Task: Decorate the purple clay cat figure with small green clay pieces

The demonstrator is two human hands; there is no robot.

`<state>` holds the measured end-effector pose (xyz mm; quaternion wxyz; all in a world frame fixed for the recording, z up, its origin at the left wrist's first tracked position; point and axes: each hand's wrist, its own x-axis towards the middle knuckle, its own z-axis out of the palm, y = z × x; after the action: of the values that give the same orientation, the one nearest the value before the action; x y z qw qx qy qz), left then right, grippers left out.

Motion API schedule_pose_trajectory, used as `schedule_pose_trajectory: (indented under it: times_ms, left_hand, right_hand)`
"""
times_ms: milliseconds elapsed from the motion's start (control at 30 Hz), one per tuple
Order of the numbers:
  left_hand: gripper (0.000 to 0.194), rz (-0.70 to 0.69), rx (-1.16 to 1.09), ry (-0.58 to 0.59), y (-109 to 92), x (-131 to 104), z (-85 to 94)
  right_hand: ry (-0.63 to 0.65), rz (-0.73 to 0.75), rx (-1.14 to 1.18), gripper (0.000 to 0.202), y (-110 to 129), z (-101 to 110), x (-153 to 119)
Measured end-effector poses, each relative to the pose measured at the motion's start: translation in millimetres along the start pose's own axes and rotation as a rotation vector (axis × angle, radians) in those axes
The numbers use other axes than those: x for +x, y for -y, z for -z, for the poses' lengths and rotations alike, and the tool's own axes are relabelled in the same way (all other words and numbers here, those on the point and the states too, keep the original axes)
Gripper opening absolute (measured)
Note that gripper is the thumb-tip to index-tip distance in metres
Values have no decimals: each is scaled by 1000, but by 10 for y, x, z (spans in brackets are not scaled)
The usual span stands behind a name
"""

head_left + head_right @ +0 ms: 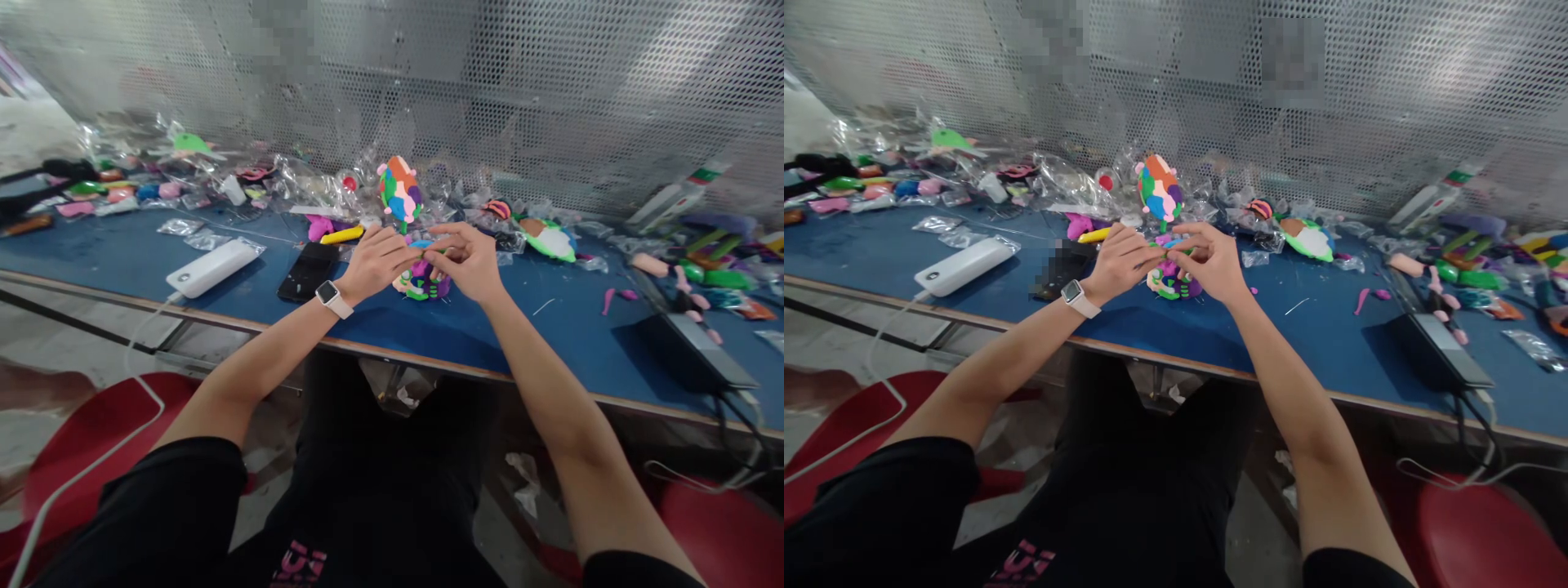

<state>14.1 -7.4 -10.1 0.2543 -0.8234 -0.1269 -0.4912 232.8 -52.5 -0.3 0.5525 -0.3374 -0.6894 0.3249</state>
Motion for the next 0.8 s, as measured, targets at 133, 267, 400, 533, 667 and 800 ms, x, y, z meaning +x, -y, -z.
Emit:
schedule_pose_trajectory:
  times_ms: [133, 267, 400, 533, 667, 800]
  left_hand:
    - [15, 8, 13, -1, 1, 7, 1]
    - [21, 26, 25, 24, 9, -12, -8]
    - [17, 55, -34, 51, 17, -34, -10]
    - [20, 85, -3, 87, 23, -50, -18]
    - [22, 79, -13, 93, 21, -52, -20]
    - [20, 56, -17, 63, 11, -32, -8]
  right_hand:
    - [-1, -12, -8, 50, -1, -9, 2]
    - [-32, 8, -27, 50, 2, 2, -1]
    - [0, -20, -27, 49, 5, 3, -4]
    - [3, -38, -16, 50, 16, -8, -3]
    - [5, -29, -17, 52, 34, -6, -5]
    - [-2, -25, 6, 49, 33, -9, -10]
